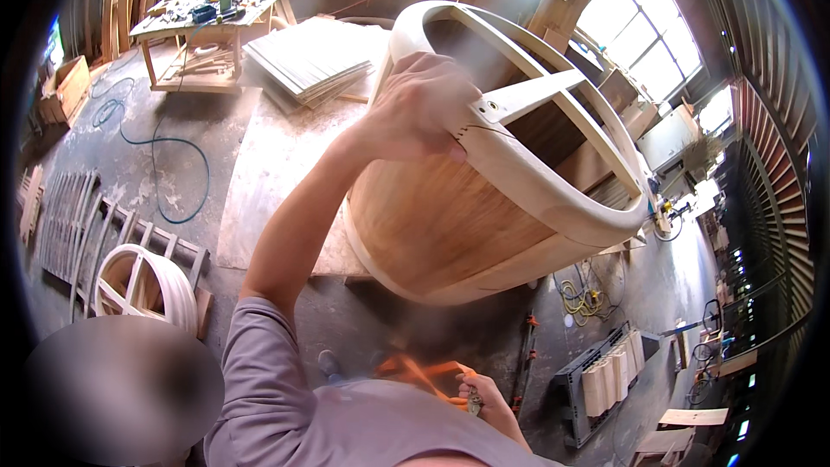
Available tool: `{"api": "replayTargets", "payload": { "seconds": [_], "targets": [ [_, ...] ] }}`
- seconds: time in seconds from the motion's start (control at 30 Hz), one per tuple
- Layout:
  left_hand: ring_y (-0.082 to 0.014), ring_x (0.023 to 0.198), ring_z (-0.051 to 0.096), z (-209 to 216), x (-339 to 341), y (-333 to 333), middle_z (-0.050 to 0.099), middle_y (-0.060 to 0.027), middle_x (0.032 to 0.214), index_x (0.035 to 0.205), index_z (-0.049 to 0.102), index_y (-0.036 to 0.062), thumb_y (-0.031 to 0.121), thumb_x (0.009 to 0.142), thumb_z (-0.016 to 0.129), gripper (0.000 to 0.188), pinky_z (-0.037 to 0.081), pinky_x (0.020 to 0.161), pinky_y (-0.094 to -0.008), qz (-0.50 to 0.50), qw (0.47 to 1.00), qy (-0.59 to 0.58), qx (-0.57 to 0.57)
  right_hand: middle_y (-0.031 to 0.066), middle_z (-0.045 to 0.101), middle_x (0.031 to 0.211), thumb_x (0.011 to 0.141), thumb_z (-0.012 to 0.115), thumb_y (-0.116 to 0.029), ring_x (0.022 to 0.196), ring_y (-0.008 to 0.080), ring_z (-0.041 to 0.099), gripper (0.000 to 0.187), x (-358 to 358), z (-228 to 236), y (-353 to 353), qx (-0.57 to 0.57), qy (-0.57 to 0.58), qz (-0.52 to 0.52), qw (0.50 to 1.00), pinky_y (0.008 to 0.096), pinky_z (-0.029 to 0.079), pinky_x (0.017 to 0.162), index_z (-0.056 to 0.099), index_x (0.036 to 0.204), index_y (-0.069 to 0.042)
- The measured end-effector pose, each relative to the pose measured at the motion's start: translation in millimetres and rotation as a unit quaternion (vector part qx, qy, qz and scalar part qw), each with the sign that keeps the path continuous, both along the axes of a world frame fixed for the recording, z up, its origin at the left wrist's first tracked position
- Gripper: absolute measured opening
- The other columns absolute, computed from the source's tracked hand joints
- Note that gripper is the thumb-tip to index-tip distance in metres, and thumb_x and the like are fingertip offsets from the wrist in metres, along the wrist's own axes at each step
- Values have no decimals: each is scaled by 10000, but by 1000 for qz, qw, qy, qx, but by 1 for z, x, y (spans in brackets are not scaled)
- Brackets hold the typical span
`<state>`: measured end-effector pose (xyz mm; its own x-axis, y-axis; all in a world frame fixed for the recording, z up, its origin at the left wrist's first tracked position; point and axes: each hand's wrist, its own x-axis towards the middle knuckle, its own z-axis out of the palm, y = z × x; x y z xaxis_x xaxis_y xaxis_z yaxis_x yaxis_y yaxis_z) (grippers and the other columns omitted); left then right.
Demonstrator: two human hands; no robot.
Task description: The person assembles a wooden basket by securing a curved wooden piece to the rim using a hammer and nails. They then attach and tighten multiple clamps around the basket's circumference to hold the structure together. Finally, they remove the clamps and an orange strap from the completed basket.
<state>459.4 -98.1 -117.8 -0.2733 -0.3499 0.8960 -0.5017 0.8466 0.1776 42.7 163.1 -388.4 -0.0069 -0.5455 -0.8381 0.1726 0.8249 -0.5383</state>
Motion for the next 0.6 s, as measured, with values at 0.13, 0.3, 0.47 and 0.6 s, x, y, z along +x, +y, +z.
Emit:
{"api": "replayTargets", "payload": {
  "seconds": [0.13,0.3,0.47,0.6],
  "targets": [
    [-289,1092,545,4,-7,8,627,-74,1089,1108,641,81,342,467,866,728,358,1010,-426,44,999,-21,16,40,585,704,890,590,-69,602,130,576,158,-31,-40,1,-8,-32,2,999,273,528,583,620,998,42],
    [-302,1110,548,8,-11,6,641,-89,1081,1117,666,78,413,445,866,777,345,1030,-436,16,1000,-6,-3,45,580,691,900,577,-68,587,135,579,141,-32,-37,2,-29,-21,40,999,268,508,549,608,986,39],
    [-334,1154,527,3,-11,-2,625,-118,1154,1139,661,61,475,512,846,774,346,1028,-455,28,999,-45,1,75,616,749,872,642,-185,659,174,611,194,-14,-14,-15,-110,169,288,936,304,500,593,626,940,-4],
    [-352,1166,514,9,-2,2,608,-143,1180,1189,634,41,528,600,787,779,354,1024,-457,22,997,-68,5,226,686,964,818,655,-239,963,350,665,372,-5,22,-24,-251,361,432,788,405,529,822,616,1090,11]
  ]
}}
